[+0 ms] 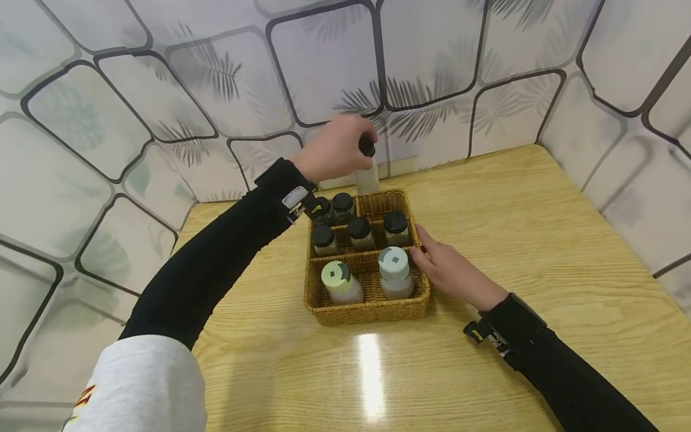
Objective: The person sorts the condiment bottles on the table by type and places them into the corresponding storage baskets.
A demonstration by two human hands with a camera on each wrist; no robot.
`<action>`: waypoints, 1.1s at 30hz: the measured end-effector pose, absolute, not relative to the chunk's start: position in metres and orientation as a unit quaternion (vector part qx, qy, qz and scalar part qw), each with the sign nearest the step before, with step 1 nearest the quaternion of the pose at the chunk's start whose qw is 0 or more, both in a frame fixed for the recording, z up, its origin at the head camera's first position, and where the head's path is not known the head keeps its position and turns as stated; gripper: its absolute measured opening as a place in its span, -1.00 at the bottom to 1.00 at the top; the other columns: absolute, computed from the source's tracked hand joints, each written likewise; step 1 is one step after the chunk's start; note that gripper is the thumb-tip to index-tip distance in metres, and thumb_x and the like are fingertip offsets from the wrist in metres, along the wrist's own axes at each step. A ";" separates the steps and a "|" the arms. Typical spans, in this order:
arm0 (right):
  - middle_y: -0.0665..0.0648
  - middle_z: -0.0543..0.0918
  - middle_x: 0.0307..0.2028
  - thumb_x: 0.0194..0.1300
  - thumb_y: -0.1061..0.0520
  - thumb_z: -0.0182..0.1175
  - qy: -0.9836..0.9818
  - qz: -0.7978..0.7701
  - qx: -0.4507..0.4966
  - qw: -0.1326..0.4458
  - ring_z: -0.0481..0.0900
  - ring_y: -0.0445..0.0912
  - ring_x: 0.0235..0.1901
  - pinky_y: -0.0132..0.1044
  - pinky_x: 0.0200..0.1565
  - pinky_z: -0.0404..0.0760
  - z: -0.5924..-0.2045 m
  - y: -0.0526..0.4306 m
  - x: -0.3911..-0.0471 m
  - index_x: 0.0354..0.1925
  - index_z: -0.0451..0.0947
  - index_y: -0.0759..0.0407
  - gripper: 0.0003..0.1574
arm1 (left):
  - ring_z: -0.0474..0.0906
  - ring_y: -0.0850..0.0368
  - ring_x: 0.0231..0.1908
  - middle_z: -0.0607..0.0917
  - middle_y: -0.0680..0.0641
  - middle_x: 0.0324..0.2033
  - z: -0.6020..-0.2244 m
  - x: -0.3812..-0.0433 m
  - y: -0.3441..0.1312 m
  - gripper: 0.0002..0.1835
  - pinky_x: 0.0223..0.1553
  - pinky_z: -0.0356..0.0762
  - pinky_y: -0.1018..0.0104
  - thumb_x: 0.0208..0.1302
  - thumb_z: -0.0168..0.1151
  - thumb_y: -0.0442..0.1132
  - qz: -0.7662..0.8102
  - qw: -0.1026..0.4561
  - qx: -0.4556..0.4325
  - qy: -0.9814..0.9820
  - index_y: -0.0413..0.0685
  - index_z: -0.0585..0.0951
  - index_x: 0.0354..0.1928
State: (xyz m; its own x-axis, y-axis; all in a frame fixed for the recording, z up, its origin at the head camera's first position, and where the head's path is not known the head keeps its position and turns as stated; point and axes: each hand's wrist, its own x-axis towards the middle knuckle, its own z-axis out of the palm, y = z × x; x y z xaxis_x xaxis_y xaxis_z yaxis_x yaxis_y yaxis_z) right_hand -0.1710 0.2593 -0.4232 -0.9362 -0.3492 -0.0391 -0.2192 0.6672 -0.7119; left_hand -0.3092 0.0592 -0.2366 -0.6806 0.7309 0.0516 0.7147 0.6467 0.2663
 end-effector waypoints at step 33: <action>0.54 0.51 0.00 0.54 -0.18 -0.29 0.909 -0.379 -0.148 0.089 0.55 0.09 -0.24 0.02 -0.16 0.43 -0.424 0.259 -0.171 0.48 -0.33 0.31 -0.13 | -0.01 0.17 -0.57 0.15 0.01 -0.59 -0.283 -0.314 0.090 -0.70 -0.46 0.04 0.31 0.18 0.14 -0.39 0.005 0.096 0.440 0.893 0.01 0.26 -0.56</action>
